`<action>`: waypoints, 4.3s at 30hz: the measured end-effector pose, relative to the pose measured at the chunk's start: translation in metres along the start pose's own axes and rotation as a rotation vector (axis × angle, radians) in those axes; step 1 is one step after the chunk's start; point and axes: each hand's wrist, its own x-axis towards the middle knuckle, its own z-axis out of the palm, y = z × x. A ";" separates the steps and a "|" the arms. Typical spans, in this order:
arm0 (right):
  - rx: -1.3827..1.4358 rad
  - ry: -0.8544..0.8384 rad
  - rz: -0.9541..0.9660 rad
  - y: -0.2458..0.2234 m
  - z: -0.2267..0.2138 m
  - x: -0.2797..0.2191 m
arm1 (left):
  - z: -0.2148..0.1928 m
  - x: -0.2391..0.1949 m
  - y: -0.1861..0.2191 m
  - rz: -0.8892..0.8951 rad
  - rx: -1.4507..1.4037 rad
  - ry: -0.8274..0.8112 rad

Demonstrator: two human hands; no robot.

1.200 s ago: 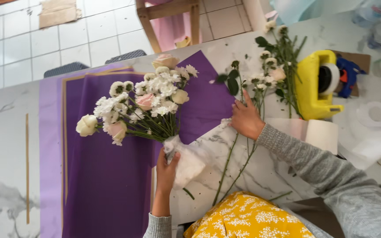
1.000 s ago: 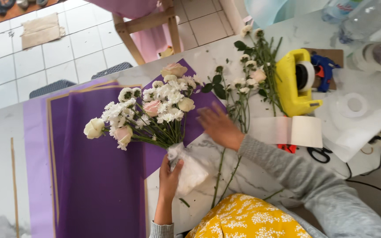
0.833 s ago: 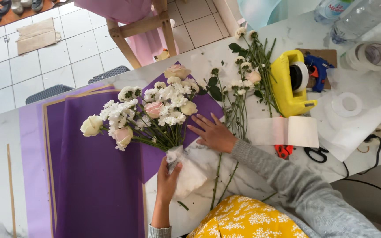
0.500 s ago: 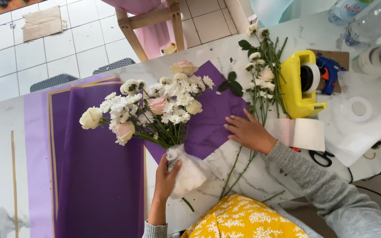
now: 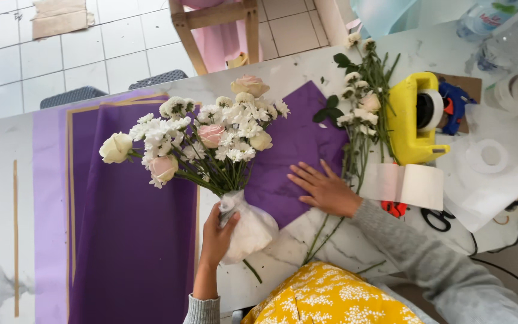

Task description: The person prepares purple wrapping paper for a bouquet of white and pink flowers using shears.

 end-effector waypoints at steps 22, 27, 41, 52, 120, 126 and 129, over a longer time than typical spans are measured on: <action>1.875 -0.050 0.166 -0.139 -0.015 0.173 | -0.075 0.025 0.006 0.418 0.480 0.248; 1.857 -0.071 0.140 -0.131 0.009 0.199 | -0.205 0.054 -0.047 0.176 1.135 0.835; 1.887 -0.123 0.048 -0.193 -0.064 0.271 | -0.186 0.022 -0.050 -0.325 0.816 0.480; 1.794 -0.104 0.059 -0.169 -0.005 0.317 | -0.163 -0.016 -0.008 -0.350 0.607 0.397; 1.408 0.360 -0.268 -0.023 -0.133 0.005 | -0.012 -0.012 -0.017 0.316 0.789 0.710; 0.990 0.451 -0.349 -0.040 -0.146 0.015 | 0.107 -0.055 0.141 0.388 0.044 0.154; 1.219 0.310 -0.341 -0.056 -0.146 0.022 | 0.125 -0.030 0.160 0.167 0.125 0.191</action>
